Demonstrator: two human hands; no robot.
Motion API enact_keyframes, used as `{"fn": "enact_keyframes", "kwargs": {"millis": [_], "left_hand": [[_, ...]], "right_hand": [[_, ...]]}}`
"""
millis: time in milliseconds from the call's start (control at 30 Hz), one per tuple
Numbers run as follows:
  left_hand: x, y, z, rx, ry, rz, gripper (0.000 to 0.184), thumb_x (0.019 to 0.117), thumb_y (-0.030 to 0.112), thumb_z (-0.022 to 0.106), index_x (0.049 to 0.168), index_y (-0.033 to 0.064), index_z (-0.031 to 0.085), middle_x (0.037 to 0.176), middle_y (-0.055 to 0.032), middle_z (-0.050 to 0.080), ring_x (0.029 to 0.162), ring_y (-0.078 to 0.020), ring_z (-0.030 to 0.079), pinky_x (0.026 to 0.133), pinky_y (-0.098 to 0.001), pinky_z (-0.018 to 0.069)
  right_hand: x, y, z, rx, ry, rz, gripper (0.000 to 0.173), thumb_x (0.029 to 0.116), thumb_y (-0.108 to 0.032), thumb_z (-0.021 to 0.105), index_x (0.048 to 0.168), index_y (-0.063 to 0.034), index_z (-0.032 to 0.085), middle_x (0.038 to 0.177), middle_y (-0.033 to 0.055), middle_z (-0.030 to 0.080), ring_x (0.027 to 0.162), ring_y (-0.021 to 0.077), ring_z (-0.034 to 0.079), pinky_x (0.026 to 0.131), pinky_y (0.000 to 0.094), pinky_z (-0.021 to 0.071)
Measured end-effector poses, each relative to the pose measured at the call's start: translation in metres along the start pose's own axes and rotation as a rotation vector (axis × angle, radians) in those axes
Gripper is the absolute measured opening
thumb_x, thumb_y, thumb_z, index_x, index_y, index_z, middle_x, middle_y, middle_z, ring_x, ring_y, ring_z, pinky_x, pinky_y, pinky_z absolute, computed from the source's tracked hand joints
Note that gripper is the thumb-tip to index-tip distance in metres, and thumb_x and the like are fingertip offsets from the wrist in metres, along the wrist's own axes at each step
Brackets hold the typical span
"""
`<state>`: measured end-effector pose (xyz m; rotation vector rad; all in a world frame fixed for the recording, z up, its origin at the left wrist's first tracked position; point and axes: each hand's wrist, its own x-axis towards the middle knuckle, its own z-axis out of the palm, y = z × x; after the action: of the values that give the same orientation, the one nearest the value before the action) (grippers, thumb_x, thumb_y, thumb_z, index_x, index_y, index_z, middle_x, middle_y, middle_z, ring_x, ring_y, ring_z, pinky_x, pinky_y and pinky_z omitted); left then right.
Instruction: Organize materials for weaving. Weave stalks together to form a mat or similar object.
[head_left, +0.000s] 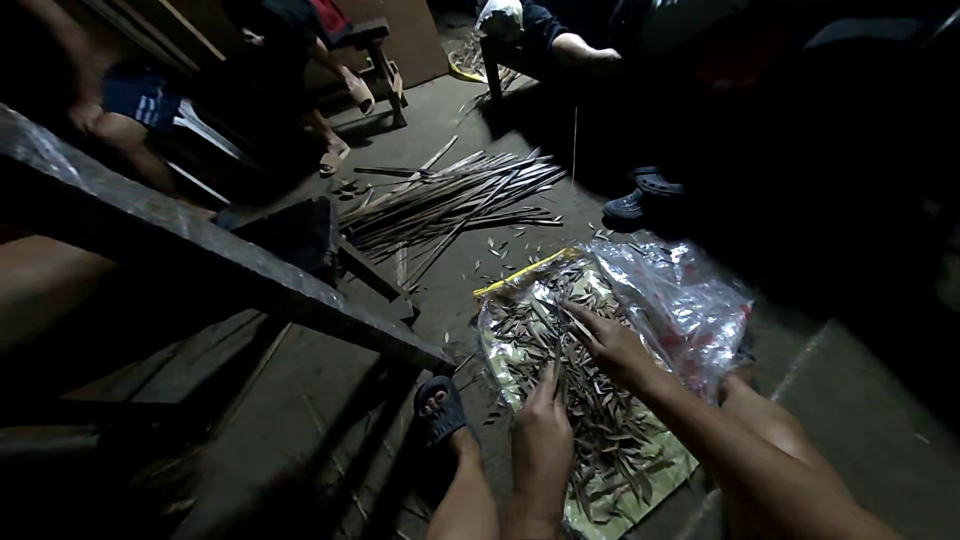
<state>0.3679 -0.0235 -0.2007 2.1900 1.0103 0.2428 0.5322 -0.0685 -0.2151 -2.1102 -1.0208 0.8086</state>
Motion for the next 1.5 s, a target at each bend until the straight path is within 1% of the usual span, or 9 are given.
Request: {"fn": "enact_keyframes", "kwargs": {"millis": [167,333,467,567,833,1033,1333,1433,1500], "left_hand": [[-0.005,0.003,0.009,0.11,0.048,0.092,0.042,0.0968,-0.005,0.055,0.139,-0.0037,0.061,0.118,-0.0241,0.072,0.102,-0.0395,0.073,0.09,-0.052,0.0568],[-0.001,0.001,0.002,-0.038,-0.007,0.014,0.039,0.1018,0.0,0.053,0.14,-0.0028,0.06,0.124,-0.0238,0.07,0.106,-0.0377,0.072,0.095,-0.0528,0.0543],[0.009,0.0,-0.006,-0.197,-0.107,-0.191,0.036,0.1073,0.012,0.051,0.141,0.0045,0.059,0.103,-0.0151,0.07,0.064,-0.0179,0.062,0.06,-0.0359,0.0532],[0.014,0.001,-0.009,-0.332,-0.096,-0.28,0.027,0.1065,0.011,0.052,0.13,0.0013,0.059,0.085,-0.0081,0.064,0.051,-0.0085,0.055,0.048,-0.025,0.0493],[0.021,0.008,-0.017,-0.811,-0.245,-0.499,0.016,0.1075,0.01,0.05,0.116,-0.0033,0.054,0.076,-0.008,0.064,0.052,-0.0115,0.063,0.048,-0.0251,0.0562],[0.028,0.006,-0.019,-0.795,-0.086,-0.474,0.011,0.1036,0.004,0.056,0.111,-0.0044,0.056,0.071,-0.0065,0.061,0.047,-0.0079,0.057,0.044,-0.0208,0.0509],[0.029,0.003,-0.013,-0.745,-0.049,-0.422,0.012,0.0999,-0.005,0.054,0.112,-0.0051,0.057,0.076,-0.0074,0.062,0.049,-0.008,0.058,0.044,-0.0215,0.0508],[0.028,0.005,-0.021,-0.816,-0.074,-0.459,0.013,0.1011,-0.007,0.048,0.111,-0.0052,0.056,0.074,-0.0063,0.061,0.047,-0.0064,0.056,0.043,-0.0187,0.0488],[0.026,0.008,-0.026,-0.889,-0.097,-0.502,0.009,0.1043,-0.002,0.048,0.109,-0.0034,0.055,0.069,-0.0037,0.06,0.044,-0.0031,0.052,0.041,-0.0152,0.0447]], "right_hand": [[0.006,0.01,-0.011,-0.145,0.117,0.09,0.047,0.1116,-0.032,0.036,0.155,-0.0177,0.045,0.13,0.0225,0.065,0.117,0.0438,0.064,0.097,0.0622,0.0466],[0.019,0.024,-0.019,0.168,0.147,0.157,0.047,0.1123,-0.03,0.036,0.154,-0.0096,0.045,0.132,0.0227,0.064,0.121,0.0361,0.062,0.104,0.0549,0.044],[0.004,0.005,0.002,0.66,-0.06,0.148,0.032,0.1085,-0.029,0.047,0.119,-0.0005,0.058,0.076,-0.0012,0.049,0.057,0.0043,0.044,0.053,0.0214,0.0404],[-0.012,-0.007,0.015,0.812,-0.317,0.19,0.017,0.1011,-0.019,0.062,0.108,-0.0033,0.058,0.07,-0.005,0.05,0.051,0.0006,0.042,0.047,0.0178,0.0369],[-0.004,0.0,-0.004,0.903,-0.206,0.215,0.009,0.1036,-0.004,0.051,0.105,-0.0027,0.059,0.065,-0.0054,0.05,0.047,0.0007,0.042,0.044,0.0164,0.0359],[-0.015,-0.011,0.009,1.009,-0.312,0.251,0.039,0.1126,-0.038,0.025,0.1,-0.0111,0.05,0.066,-0.0049,0.048,0.048,0.0021,0.041,0.044,0.0169,0.0343],[-0.022,-0.011,0.025,1.0,-0.284,0.014,0.028,0.1095,-0.026,0.033,0.127,-0.0106,0.049,0.068,-0.0088,0.044,0.05,-0.0004,0.038,0.045,0.0168,0.0345],[-0.018,-0.002,0.027,0.776,-0.214,-0.144,0.039,0.1072,-0.022,0.042,0.14,-0.0015,0.047,0.083,-0.0037,0.054,0.063,-0.001,0.046,0.058,0.0178,0.0408],[-0.015,0.007,0.026,0.51,-0.169,-0.21,0.052,0.1066,-0.03,0.045,0.15,-0.0009,0.044,0.099,0.0078,0.065,0.081,0.0092,0.057,0.079,0.0317,0.0493]]}}
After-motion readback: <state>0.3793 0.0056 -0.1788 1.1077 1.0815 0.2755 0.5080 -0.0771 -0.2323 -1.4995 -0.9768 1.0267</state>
